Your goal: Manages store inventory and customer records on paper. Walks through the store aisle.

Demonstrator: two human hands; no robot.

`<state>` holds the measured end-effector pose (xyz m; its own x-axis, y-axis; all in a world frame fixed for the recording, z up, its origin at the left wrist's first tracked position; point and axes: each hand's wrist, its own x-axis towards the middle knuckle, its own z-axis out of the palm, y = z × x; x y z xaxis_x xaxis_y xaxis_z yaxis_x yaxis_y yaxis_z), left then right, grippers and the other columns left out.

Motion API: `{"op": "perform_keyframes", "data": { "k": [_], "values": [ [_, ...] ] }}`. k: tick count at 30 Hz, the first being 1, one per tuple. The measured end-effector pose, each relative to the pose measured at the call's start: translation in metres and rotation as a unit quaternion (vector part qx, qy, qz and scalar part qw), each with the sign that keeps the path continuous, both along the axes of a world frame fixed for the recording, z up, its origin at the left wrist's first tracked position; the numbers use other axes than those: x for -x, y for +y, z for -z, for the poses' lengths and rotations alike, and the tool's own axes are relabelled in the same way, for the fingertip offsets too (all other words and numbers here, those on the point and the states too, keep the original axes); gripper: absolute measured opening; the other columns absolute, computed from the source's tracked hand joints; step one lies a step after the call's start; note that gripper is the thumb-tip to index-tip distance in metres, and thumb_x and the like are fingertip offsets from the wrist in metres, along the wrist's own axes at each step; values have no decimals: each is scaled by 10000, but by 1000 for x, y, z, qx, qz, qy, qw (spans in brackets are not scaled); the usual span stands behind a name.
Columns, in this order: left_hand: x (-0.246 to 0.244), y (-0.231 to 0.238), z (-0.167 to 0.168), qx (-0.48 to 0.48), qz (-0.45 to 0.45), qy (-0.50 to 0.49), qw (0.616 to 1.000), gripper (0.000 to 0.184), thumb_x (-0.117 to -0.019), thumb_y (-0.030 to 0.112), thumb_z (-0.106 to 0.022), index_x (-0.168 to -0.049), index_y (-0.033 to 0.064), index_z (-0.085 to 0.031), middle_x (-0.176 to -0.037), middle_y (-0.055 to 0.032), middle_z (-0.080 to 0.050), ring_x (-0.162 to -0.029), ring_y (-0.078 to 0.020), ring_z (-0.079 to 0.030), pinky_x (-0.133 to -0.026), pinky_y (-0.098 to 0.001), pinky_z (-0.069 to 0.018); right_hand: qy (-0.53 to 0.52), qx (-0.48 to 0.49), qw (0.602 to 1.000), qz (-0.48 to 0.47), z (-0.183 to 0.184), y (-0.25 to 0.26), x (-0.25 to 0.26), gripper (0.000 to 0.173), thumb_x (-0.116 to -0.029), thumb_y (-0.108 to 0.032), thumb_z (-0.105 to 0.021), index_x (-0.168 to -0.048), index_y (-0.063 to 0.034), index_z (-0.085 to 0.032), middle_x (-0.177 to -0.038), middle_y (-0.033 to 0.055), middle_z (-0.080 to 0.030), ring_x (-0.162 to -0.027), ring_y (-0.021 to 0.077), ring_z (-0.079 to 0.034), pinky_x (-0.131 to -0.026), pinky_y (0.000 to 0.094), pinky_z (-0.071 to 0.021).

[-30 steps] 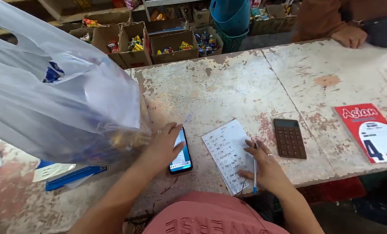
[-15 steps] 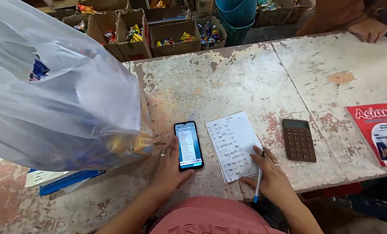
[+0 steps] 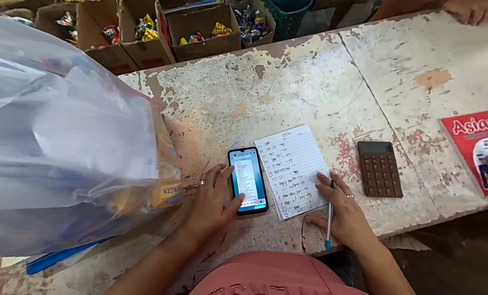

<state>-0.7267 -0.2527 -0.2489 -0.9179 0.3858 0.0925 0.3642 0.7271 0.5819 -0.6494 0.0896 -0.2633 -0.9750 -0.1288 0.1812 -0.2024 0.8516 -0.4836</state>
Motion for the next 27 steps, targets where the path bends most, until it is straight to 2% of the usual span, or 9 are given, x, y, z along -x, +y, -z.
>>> {"op": "perform_keyframes", "data": {
  "k": [1, 3, 5, 7, 10, 13, 18, 27],
  "values": [
    [6, -4, 5, -11, 8, 19, 1000, 597, -1021, 486, -434, -1404, 47, -565, -1476, -242, -492, -1284, -431, -536, -973, -585, -491, 8, 4, 1000, 1, 1, -1, 0, 900, -815, -788, -606, -1341, -58, -621, -1489, 175, -558, -1447, 455, -412, -1099, 594, -428],
    [15, -10, 14, -41, 27, 41, 998, 440, -1023, 364, -427, -1286, 87, -645, -1520, -227, -443, -1315, -407, -509, -994, -560, -476, 26, -3, 1000, 3, 2, -3, 1, 870, -853, -779, -570, -1329, -52, -619, -1466, 186, -577, -1435, 457, -430, -1101, 579, -432],
    [22, -13, 21, -76, 44, 48, 995, 367, -1010, 309, -434, -1192, 100, -676, -1542, -220, -405, -1326, -372, -497, -1024, -539, -463, 32, -17, 999, 8, 4, -4, 1, 850, -871, -772, -555, -1322, -55, -623, -1466, 179, -579, -1434, 457, -431, -1100, 568, -437],
    [25, -14, 26, -94, 51, 46, 993, 341, -1007, 293, -435, -1147, 114, -690, -1572, -212, -372, -1372, -359, -462, -1060, -538, -442, 28, -25, 999, 12, 4, -5, 1, 841, -873, -764, -562, -1324, -58, -631, -1478, 175, -569, -1439, 463, -422, -1094, 573, -439],
    [26, -12, 27, -86, 51, 46, 994, 379, -1006, 296, -407, -1162, 142, -716, -1594, -229, -345, -1448, -409, -372, -1105, -584, -388, 27, -35, 999, 13, 5, -6, 1, 831, -876, -759, -561, -1324, -63, -637, -1483, 177, -564, -1430, 469, -429, -1064, 585, -459],
    [25, -10, 27, -57, 42, 44, 997, 430, -1017, 326, -368, -1239, 167, -700, -1616, -223, -316, -1487, -425, -305, -1128, -601, -354, 31, -43, 999, 10, 6, -5, 1, 816, -884, -745, -563, -1320, -59, -639, -1487, 179, -560, -1432, 471, -428, -1064, 588, -458],
    [24, -6, 25, -18, 24, 41, 999, 487, -1014, 357, -362, -1355, 158, -646, -1630, -218, -296, -1479, -431, -316, -1113, -587, -374, 38, -49, 998, 11, 7, -6, 1, 802, -889, -744, -563, -1315, -68, -638, -1486, 177, -561, -1437, 459, -425, -1085, 569, -444],
    [23, -4, 25, 0, 13, 36, 999, 506, -1014, 367, -361, -1406, 169, -610, -1638, -206, -289, -1466, -428, -334, -1096, -580, -387, 38, -62, 997, 14, 6, -7, 1, 797, -888, -740, -556, -1293, -59, -642, -1466, 190, -576, -1406, 475, -458, -1056, 564, -467]
  ]
}}
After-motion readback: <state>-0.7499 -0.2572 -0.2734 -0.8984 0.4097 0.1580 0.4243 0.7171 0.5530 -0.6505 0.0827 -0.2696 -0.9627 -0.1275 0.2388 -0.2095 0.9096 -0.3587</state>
